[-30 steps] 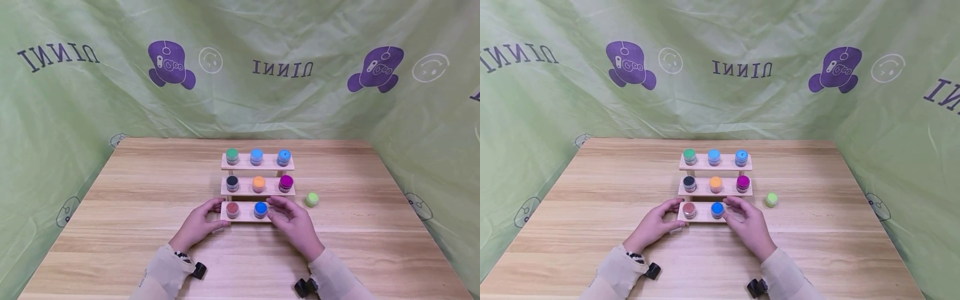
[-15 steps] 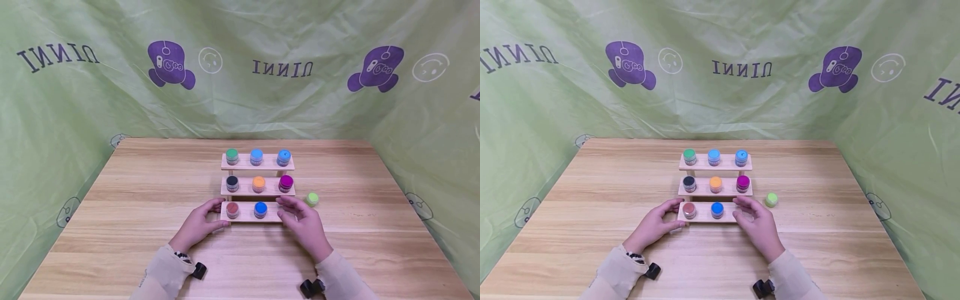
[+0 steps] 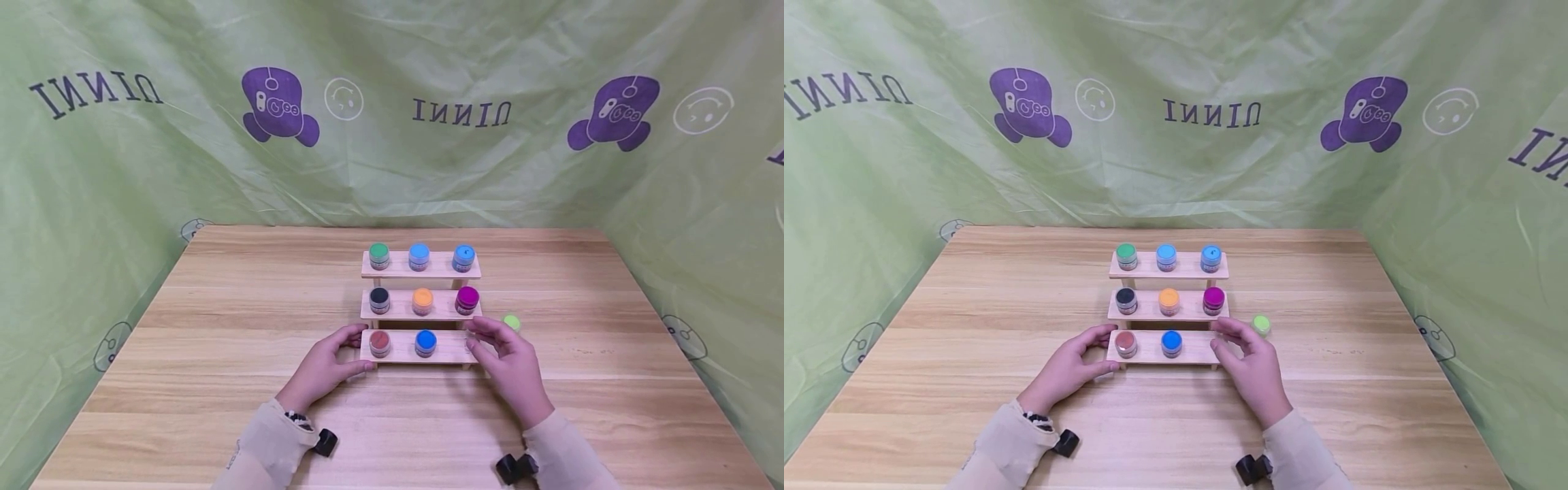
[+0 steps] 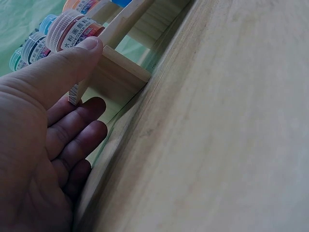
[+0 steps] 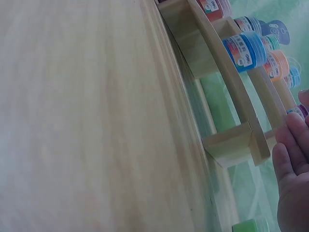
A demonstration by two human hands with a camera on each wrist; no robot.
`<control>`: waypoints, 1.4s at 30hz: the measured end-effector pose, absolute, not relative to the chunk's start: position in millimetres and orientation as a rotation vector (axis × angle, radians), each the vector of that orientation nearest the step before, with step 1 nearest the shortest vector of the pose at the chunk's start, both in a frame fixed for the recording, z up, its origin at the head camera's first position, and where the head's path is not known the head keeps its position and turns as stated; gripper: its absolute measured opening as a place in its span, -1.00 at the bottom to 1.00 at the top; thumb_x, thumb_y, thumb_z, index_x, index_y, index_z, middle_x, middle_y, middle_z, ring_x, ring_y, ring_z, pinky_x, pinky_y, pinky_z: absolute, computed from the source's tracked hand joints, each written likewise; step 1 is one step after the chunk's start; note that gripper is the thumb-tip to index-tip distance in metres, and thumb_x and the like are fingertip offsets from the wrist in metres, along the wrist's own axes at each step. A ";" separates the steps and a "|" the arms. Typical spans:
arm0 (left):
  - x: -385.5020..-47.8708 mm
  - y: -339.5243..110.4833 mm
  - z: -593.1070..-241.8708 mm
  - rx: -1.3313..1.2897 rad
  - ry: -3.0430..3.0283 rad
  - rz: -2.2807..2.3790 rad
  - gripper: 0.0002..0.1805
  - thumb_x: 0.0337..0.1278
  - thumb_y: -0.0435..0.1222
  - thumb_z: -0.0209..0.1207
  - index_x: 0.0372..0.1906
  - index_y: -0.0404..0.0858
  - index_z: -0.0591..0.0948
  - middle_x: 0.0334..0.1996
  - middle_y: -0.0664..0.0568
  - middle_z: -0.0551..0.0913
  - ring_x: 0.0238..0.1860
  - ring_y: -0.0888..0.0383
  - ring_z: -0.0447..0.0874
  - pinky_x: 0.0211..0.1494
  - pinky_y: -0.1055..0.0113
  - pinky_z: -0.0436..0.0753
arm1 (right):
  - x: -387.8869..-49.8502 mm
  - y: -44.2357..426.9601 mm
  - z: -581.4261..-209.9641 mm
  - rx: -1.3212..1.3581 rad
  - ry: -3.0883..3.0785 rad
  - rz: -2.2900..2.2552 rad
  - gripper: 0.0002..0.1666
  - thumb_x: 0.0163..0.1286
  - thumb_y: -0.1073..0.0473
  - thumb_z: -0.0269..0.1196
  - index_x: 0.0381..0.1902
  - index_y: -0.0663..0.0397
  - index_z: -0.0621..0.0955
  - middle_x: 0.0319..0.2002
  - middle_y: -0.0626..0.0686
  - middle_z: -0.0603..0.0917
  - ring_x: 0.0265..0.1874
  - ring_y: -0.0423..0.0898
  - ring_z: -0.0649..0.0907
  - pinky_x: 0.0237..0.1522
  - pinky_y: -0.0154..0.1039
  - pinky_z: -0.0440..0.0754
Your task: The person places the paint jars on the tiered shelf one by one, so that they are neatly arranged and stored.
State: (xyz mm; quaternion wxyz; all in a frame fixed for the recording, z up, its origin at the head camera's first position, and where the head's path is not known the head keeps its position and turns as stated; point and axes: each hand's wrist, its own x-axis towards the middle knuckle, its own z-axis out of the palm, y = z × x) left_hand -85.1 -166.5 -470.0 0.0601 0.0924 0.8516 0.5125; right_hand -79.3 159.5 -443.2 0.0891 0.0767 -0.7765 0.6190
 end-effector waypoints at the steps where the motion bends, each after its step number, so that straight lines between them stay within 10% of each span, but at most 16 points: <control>1: -85.1 -166.5 -470.0 0.280 2.578 1.551 -0.23 -0.12 -0.09 0.57 0.30 -0.05 0.56 -0.03 0.17 0.66 0.09 0.16 0.58 0.36 0.01 0.38 | -79.6 160.2 -443.4 0.222 -2.299 1.843 -0.62 0.30 0.44 0.36 0.08 0.29 0.62 -0.03 0.19 0.73 -0.02 -0.13 0.71 0.11 -0.33 0.59; 42: -85.3 -165.7 -468.8 0.284 2.575 1.562 -0.23 -0.11 -0.10 0.56 0.30 -0.11 0.56 -0.02 0.17 0.67 0.09 0.15 0.59 0.35 0.01 0.40 | -94.1 190.5 -447.7 -0.173 -2.235 1.688 -0.62 0.28 0.38 0.39 0.07 0.23 0.65 0.06 0.11 0.71 0.12 -0.23 0.62 0.22 -0.37 0.50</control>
